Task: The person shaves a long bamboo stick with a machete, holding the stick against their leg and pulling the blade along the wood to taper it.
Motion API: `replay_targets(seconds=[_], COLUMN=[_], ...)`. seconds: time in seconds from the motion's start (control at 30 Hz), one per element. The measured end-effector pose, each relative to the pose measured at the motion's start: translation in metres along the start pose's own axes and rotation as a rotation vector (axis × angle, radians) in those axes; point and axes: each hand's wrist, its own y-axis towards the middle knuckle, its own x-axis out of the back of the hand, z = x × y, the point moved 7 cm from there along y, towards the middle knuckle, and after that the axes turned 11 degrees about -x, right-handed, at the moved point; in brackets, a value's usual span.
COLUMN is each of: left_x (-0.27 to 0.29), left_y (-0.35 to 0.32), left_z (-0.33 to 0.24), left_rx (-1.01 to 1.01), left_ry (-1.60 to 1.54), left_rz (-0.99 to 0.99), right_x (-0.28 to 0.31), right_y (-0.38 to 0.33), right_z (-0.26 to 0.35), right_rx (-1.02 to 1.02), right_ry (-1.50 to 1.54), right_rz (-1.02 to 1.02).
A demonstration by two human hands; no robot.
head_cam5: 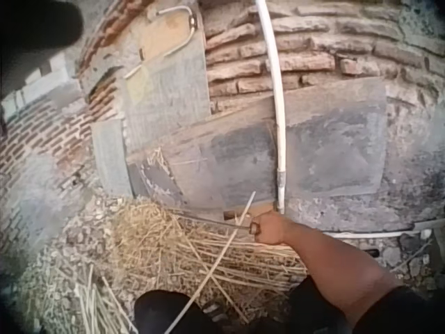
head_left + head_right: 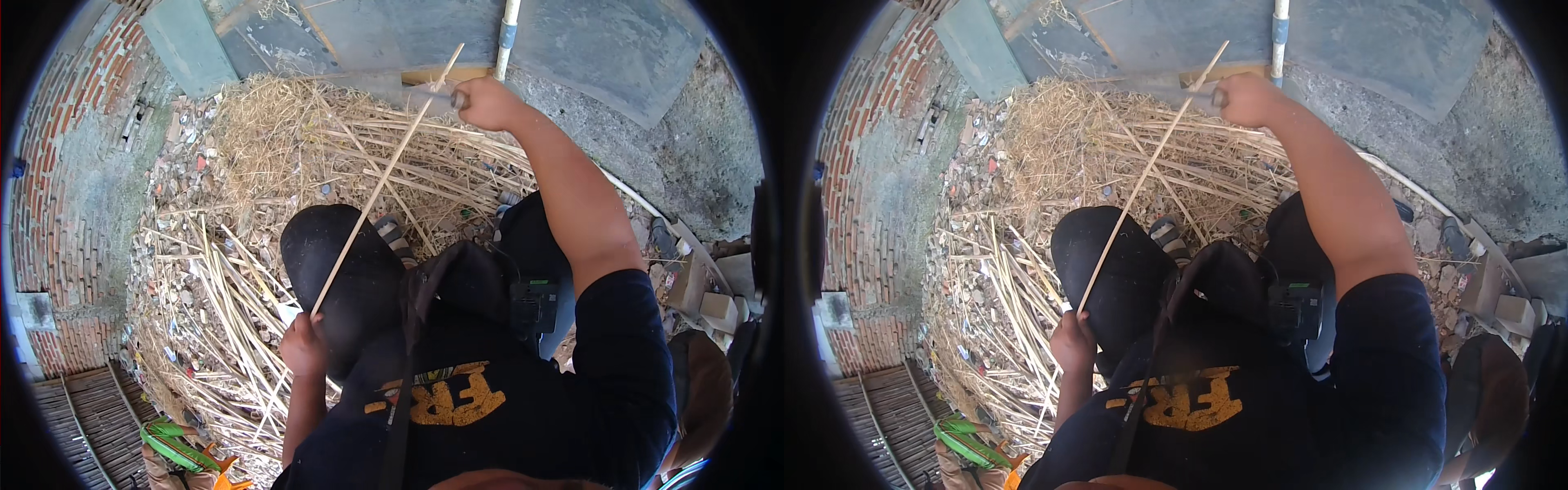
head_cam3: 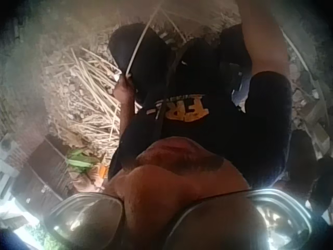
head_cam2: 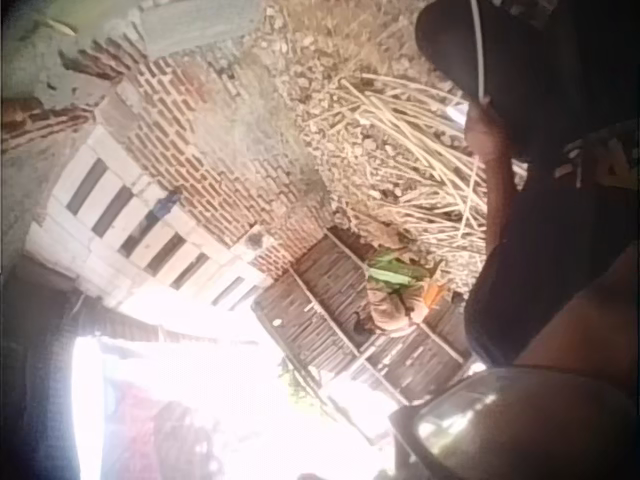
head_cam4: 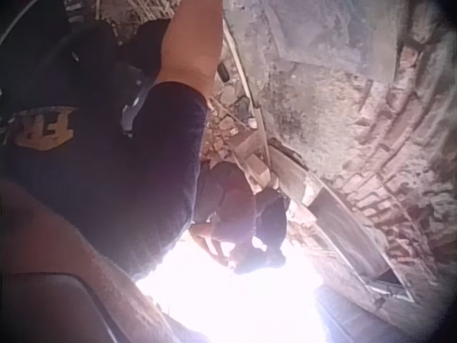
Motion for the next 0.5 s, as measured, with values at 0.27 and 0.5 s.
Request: replay_targets(seconds=[0.27, 0.5], left_x=[0.006, 0.001], left_y=[-0.002, 0.004], left_z=[0.001, 0.000], left_rx=[0.017, 0.001], left_ry=[-0.023, 0.012], left_rz=[0.030, 0.021], right_x=[0.009, 0.002], right_y=[0.004, 0.001], right_z=[0.000, 0.005], right_rx=[0.012, 0.139], right_ry=[0.055, 0.031], right_rz=[-0.109, 0.065])
